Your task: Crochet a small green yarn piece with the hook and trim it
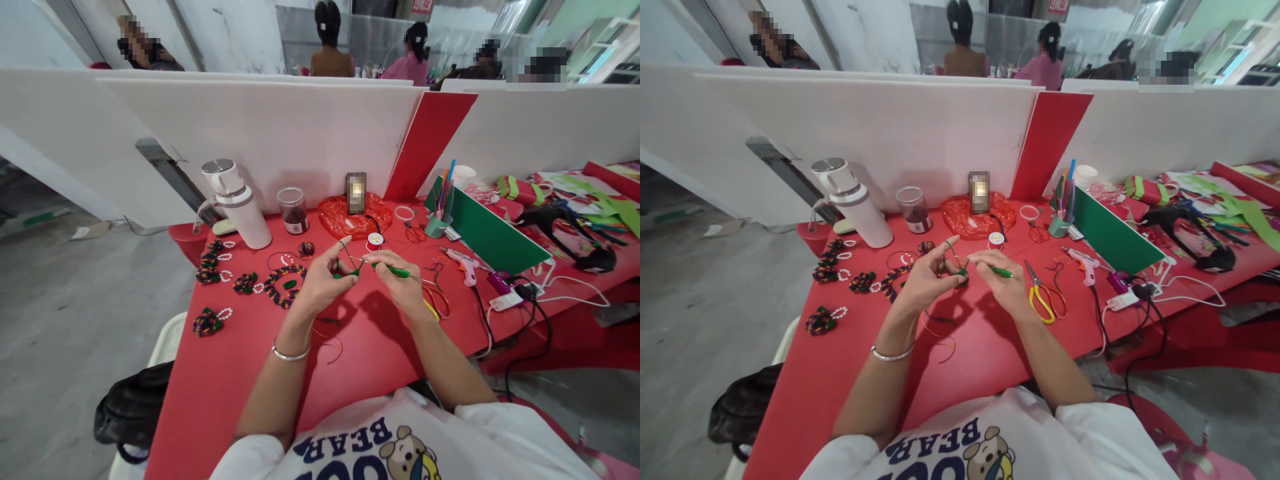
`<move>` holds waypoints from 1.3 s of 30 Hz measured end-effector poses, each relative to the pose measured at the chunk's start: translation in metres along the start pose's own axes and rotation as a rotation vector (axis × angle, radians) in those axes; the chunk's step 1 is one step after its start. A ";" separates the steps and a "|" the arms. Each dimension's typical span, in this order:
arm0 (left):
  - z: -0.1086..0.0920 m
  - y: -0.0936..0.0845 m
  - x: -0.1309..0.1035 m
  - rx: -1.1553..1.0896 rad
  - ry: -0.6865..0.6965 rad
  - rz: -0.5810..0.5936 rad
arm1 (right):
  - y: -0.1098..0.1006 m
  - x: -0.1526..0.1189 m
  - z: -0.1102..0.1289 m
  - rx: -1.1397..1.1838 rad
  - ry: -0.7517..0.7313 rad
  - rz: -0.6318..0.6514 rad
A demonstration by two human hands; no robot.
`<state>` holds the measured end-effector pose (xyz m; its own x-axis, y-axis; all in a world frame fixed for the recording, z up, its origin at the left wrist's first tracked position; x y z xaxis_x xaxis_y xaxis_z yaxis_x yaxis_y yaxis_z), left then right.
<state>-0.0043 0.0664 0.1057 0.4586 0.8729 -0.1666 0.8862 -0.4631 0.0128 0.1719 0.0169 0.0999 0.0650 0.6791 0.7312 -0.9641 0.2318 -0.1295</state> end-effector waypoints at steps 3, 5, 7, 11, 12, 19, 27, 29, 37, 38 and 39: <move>0.004 0.002 0.000 0.016 -0.017 0.026 | -0.001 -0.003 0.000 -0.023 -0.006 0.017; 0.011 0.004 0.000 -0.019 -0.049 0.030 | -0.002 -0.007 -0.002 -0.052 -0.003 0.029; 0.020 0.007 -0.001 -0.079 -0.087 0.032 | -0.003 -0.014 -0.005 -0.060 0.024 0.042; 0.042 0.011 -0.004 -0.236 -0.169 0.056 | -0.001 -0.030 -0.015 -0.030 0.100 0.049; 0.047 0.011 -0.005 -0.274 -0.189 0.047 | 0.000 -0.034 -0.017 -0.021 0.114 0.047; 0.065 0.008 -0.010 -0.319 -0.209 -0.091 | 0.010 -0.047 -0.026 0.019 0.160 0.054; 0.078 0.010 -0.014 -0.225 -0.216 -0.136 | 0.012 -0.051 -0.029 -0.043 0.132 0.110; 0.082 0.009 -0.015 -0.234 -0.197 -0.152 | 0.011 -0.052 -0.030 -0.094 0.086 0.115; 0.105 0.012 -0.017 -0.409 -0.262 -0.151 | 0.015 -0.059 -0.041 -0.054 0.185 0.152; 0.107 0.012 -0.017 -0.430 -0.278 -0.178 | 0.014 -0.060 -0.044 -0.020 0.282 0.120; 0.108 0.012 -0.017 -0.445 -0.296 -0.200 | 0.013 -0.061 -0.047 0.010 0.368 0.093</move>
Point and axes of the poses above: each hand's wrist, its own x-axis towards the middle knuckle, its own y-axis out of the palm, z = x × y, the point moved 2 cm from there along x, towards the middle knuckle, and after that the axes turned 15 degrees about -y, right-handed, at the moved point
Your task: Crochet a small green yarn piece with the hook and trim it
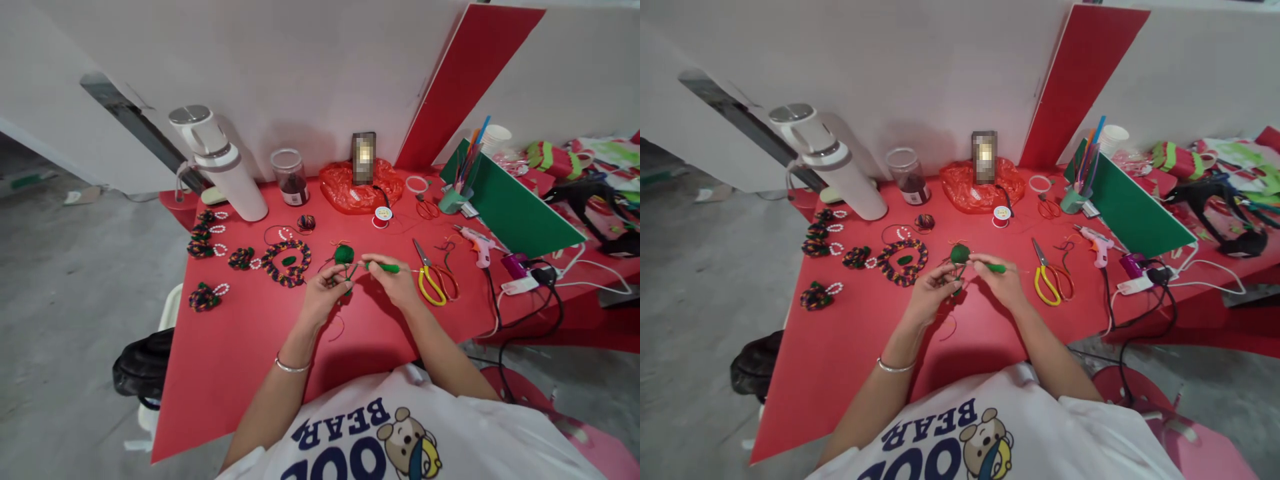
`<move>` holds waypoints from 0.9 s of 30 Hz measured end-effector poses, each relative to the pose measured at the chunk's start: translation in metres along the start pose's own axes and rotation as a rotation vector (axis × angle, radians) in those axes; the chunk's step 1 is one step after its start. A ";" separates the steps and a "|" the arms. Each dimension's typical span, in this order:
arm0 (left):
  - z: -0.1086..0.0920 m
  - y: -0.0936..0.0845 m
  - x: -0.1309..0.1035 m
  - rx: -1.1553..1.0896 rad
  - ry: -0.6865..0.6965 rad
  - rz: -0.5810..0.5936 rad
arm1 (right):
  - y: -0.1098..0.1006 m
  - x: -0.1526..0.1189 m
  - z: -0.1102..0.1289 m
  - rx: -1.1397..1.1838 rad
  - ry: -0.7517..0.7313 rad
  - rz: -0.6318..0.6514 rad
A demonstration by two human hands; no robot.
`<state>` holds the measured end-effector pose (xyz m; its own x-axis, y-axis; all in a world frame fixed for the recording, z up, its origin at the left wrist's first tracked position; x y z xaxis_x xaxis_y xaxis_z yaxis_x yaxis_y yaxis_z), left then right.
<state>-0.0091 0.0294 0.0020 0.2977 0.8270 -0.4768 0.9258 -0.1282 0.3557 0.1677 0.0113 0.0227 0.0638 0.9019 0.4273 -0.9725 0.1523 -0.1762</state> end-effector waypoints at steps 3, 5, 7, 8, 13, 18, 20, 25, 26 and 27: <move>0.002 0.000 0.000 -0.017 -0.035 -0.037 | -0.002 -0.002 -0.007 0.064 0.130 -0.017; 0.003 -0.001 0.000 -0.012 -0.052 -0.040 | -0.001 -0.003 -0.011 0.084 0.131 -0.010; 0.003 -0.002 0.001 -0.020 -0.061 -0.051 | -0.003 -0.002 -0.015 0.136 0.141 -0.054; 0.002 -0.004 0.001 -0.034 -0.064 -0.058 | -0.004 -0.002 -0.017 0.177 0.163 -0.108; 0.000 -0.011 0.004 -0.136 -0.052 -0.053 | -0.020 0.001 -0.028 0.161 0.416 -0.204; -0.009 -0.020 0.003 -0.118 0.076 -0.029 | -0.021 -0.008 -0.028 -0.550 0.335 0.314; -0.015 -0.027 0.001 -0.119 0.103 -0.044 | -0.020 -0.012 -0.024 -0.816 0.254 0.352; -0.029 -0.040 -0.009 -0.197 0.021 0.078 | -0.016 -0.008 -0.002 -0.760 -0.002 0.189; -0.032 -0.042 -0.011 -0.193 0.033 0.085 | -0.014 -0.006 0.002 -0.663 -0.044 0.197; -0.034 -0.044 -0.013 -0.176 0.053 0.079 | -0.011 -0.005 0.005 -0.581 -0.073 0.222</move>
Point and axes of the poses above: each hand's wrist, its own x-axis towards the middle knuckle, its own y-axis out of the palm, z = x × y, the point moved 2 cm from there along x, towards the middle knuckle, and after that the axes turned 15 degrees about -y, right-handed, at the moved point
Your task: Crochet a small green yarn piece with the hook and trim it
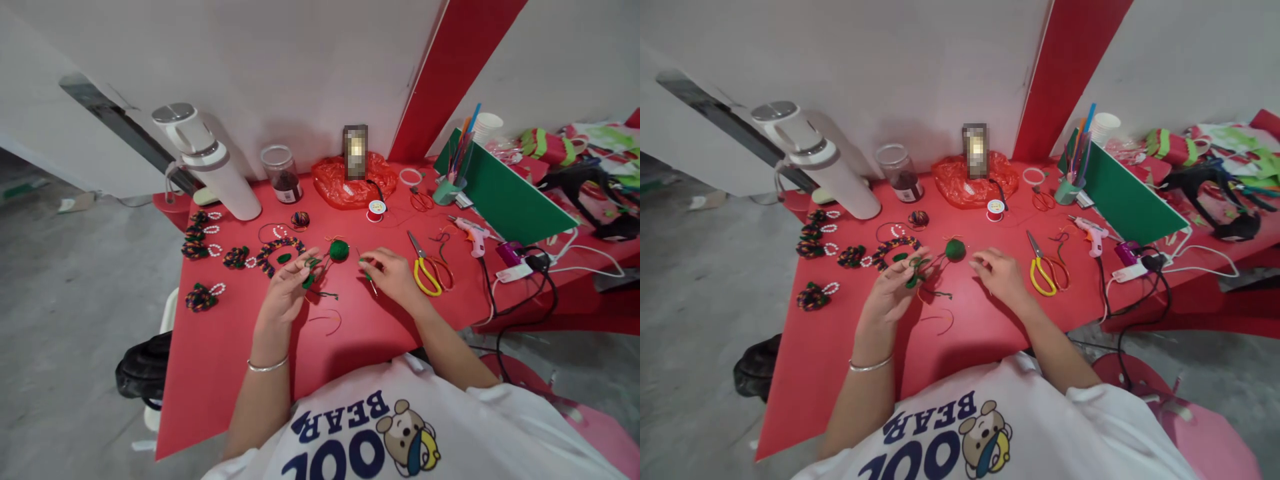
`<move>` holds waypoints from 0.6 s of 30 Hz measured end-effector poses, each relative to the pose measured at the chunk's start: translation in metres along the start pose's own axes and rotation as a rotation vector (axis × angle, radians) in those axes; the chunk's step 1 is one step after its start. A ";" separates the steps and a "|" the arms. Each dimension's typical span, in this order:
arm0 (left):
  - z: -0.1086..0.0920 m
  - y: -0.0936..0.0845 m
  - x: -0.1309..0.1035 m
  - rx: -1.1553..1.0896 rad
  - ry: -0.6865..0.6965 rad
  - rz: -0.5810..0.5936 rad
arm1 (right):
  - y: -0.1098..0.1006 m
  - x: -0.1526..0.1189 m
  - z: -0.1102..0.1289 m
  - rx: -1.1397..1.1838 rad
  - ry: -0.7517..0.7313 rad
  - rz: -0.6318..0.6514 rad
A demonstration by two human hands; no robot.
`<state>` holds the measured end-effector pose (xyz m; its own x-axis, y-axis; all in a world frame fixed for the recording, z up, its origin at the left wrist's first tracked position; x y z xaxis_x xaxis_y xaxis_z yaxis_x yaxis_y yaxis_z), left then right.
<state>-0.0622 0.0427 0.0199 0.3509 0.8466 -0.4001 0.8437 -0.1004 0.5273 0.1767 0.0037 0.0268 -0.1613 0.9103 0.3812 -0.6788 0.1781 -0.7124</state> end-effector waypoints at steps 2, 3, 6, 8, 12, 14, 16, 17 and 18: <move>-0.005 -0.004 -0.004 0.088 0.068 -0.050 | 0.003 0.003 0.006 0.076 -0.049 0.067; -0.008 -0.007 -0.006 0.156 0.111 -0.092 | 0.006 0.003 0.008 0.069 -0.054 0.113; -0.017 -0.019 -0.014 0.355 0.231 -0.240 | 0.005 -0.003 0.005 -0.071 -0.013 0.225; -0.022 -0.027 -0.020 0.418 0.250 -0.301 | -0.006 -0.013 -0.006 -0.251 0.047 0.230; -0.030 -0.039 -0.027 0.455 0.253 -0.329 | -0.049 -0.042 -0.036 -0.701 0.278 0.185; -0.032 -0.042 -0.027 0.370 0.257 -0.321 | -0.066 -0.055 -0.050 -0.808 0.454 0.278; -0.034 -0.044 -0.024 0.211 0.289 -0.342 | -0.074 -0.062 -0.059 -0.784 0.507 0.357; -0.034 -0.044 -0.023 0.123 0.291 -0.341 | -0.076 -0.063 -0.062 -0.766 0.510 0.369; -0.034 -0.044 -0.022 0.055 0.275 -0.334 | -0.076 -0.063 -0.064 -0.754 0.521 0.374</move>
<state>-0.1207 0.0464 0.0309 -0.0597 0.9443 -0.3235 0.9154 0.1811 0.3595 0.2848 -0.0433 0.0193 0.1857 0.9748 -0.1234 0.0143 -0.1282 -0.9916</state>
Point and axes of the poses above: each hand's wrist, its own x-axis towards the middle knuckle, its own y-axis out of the palm, z = x × y, the point moved 2 cm from there along x, towards the middle knuckle, and after that the axes turned 15 degrees about -y, right-handed, at the moved point
